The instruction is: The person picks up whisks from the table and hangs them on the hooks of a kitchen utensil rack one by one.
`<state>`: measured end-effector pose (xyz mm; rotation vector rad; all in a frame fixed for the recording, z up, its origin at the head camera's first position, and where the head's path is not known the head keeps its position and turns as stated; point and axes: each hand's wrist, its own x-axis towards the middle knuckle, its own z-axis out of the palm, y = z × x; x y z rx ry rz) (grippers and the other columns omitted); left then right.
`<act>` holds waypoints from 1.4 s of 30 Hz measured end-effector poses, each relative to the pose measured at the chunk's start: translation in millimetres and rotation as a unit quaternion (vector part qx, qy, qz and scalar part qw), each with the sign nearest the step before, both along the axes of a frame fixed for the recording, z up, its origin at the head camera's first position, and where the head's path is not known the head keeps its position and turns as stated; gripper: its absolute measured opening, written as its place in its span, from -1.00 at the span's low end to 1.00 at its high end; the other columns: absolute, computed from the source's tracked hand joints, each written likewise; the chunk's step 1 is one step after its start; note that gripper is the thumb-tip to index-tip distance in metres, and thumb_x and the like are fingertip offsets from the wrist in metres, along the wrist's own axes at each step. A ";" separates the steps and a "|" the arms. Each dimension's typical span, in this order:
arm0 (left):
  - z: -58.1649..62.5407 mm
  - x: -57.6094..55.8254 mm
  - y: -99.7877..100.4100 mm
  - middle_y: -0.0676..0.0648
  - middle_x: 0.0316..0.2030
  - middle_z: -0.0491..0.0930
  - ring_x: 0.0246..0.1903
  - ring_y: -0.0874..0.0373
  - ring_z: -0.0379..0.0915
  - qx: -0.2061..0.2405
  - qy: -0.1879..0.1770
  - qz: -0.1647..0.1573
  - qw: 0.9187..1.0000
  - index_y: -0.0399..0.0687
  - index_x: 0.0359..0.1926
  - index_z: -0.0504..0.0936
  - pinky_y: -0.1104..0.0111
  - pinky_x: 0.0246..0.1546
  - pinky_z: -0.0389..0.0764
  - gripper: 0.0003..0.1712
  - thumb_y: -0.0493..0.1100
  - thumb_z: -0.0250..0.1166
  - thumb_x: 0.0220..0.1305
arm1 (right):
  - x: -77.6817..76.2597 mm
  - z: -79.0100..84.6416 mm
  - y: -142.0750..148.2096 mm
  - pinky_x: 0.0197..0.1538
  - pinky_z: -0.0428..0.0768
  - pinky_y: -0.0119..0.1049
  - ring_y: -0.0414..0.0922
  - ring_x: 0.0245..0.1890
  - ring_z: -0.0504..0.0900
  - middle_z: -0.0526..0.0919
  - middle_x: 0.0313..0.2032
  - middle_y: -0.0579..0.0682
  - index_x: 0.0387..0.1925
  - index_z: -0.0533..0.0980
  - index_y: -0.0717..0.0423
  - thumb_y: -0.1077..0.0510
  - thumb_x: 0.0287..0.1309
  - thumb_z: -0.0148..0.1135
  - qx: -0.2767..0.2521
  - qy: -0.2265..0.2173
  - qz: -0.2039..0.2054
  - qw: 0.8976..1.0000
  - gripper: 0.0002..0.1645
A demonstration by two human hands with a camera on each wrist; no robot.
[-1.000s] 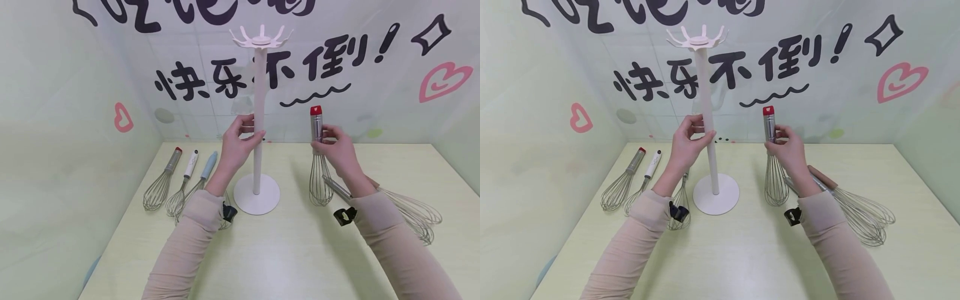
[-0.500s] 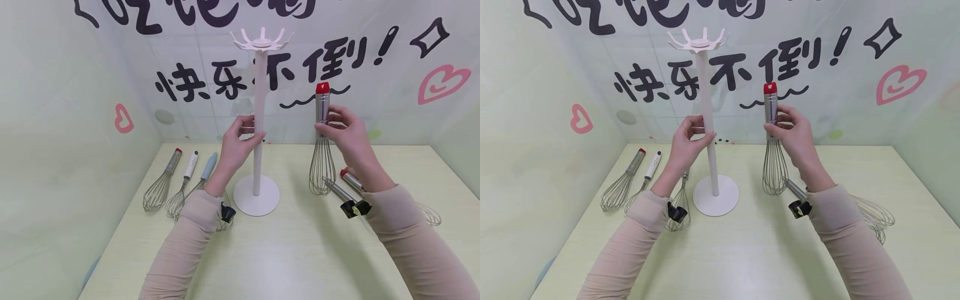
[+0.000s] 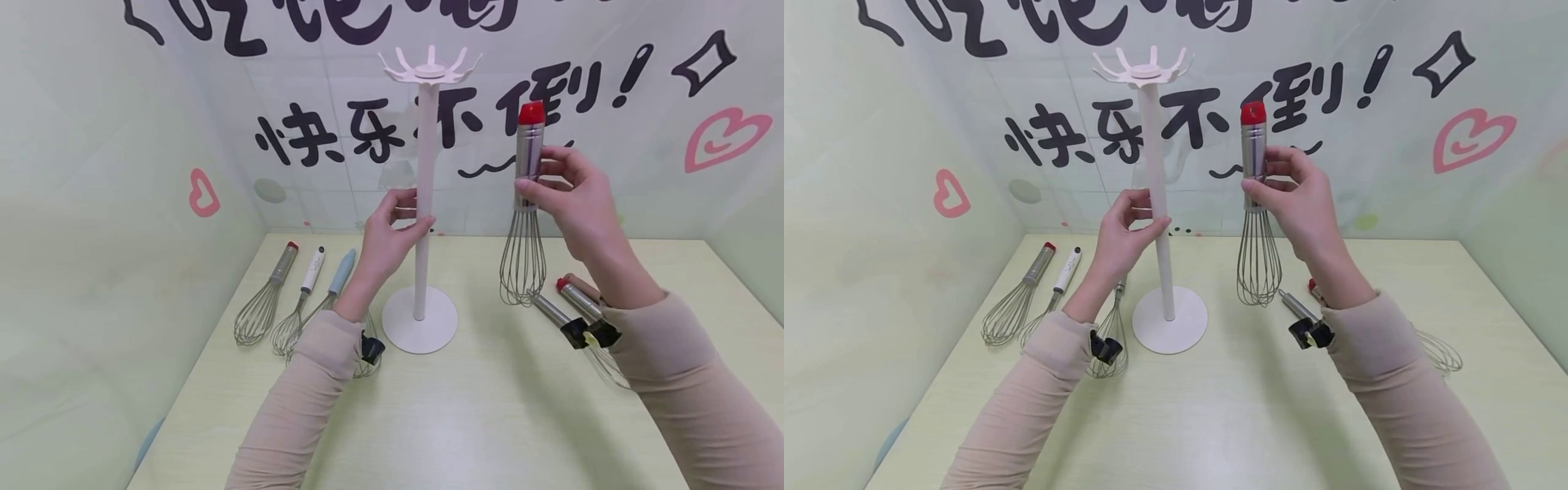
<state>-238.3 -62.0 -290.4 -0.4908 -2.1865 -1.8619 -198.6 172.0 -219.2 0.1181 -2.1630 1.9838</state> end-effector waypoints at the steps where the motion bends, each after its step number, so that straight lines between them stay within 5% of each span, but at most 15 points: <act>1: 0.3 0.1 -0.1 -0.24 -0.03 0.54 -0.04 -0.02 0.53 0.000 0.000 0.000 1.000 -0.22 0.11 0.47 0.32 -0.01 0.69 -0.54 -0.31 0.31 0.18 | 0.7 2.1 -1.1 -0.15 0.59 -0.59 -0.22 -0.09 0.56 0.52 -0.11 -0.16 0.11 0.42 -0.03 0.25 0.10 0.33 -0.010 0.007 0.005 1.000 -0.48; 5: 0.6 -0.3 -0.1 -0.25 -0.05 0.55 -0.05 -0.02 0.53 0.001 -0.003 0.000 1.000 -0.23 0.10 0.47 0.33 -0.02 0.70 -0.55 -0.31 0.32 0.17 | 4.2 10.4 -5.2 -0.14 0.61 -0.56 -0.18 -0.12 0.58 0.55 -0.11 -0.11 0.01 0.45 -0.04 0.30 0.07 0.34 -0.041 0.026 0.022 0.999 -0.54; 24: 1.0 0.5 -0.9 -0.25 -0.06 0.56 -0.05 -0.01 0.53 0.004 -0.006 0.000 1.000 -0.22 0.09 0.48 0.35 -0.02 0.70 -0.55 -0.32 0.32 0.17 | 14.9 38.1 -26.0 -0.13 0.63 -0.52 -0.14 -0.14 0.63 0.63 -0.16 -0.08 0.10 0.52 0.05 0.29 0.01 0.39 -0.029 0.070 0.050 0.996 -0.45; 42: 0.9 0.8 -1.5 -0.26 -0.05 0.57 -0.03 -0.03 0.53 -0.003 -0.008 0.000 1.000 -0.23 0.10 0.47 0.33 -0.01 0.69 -0.55 -0.32 0.32 0.18 | 17.0 41.2 -32.2 -0.14 0.64 -0.51 -0.17 -0.15 0.64 0.61 -0.11 -0.06 0.12 0.53 0.06 0.28 0.05 0.36 -0.015 0.074 0.065 0.995 -0.46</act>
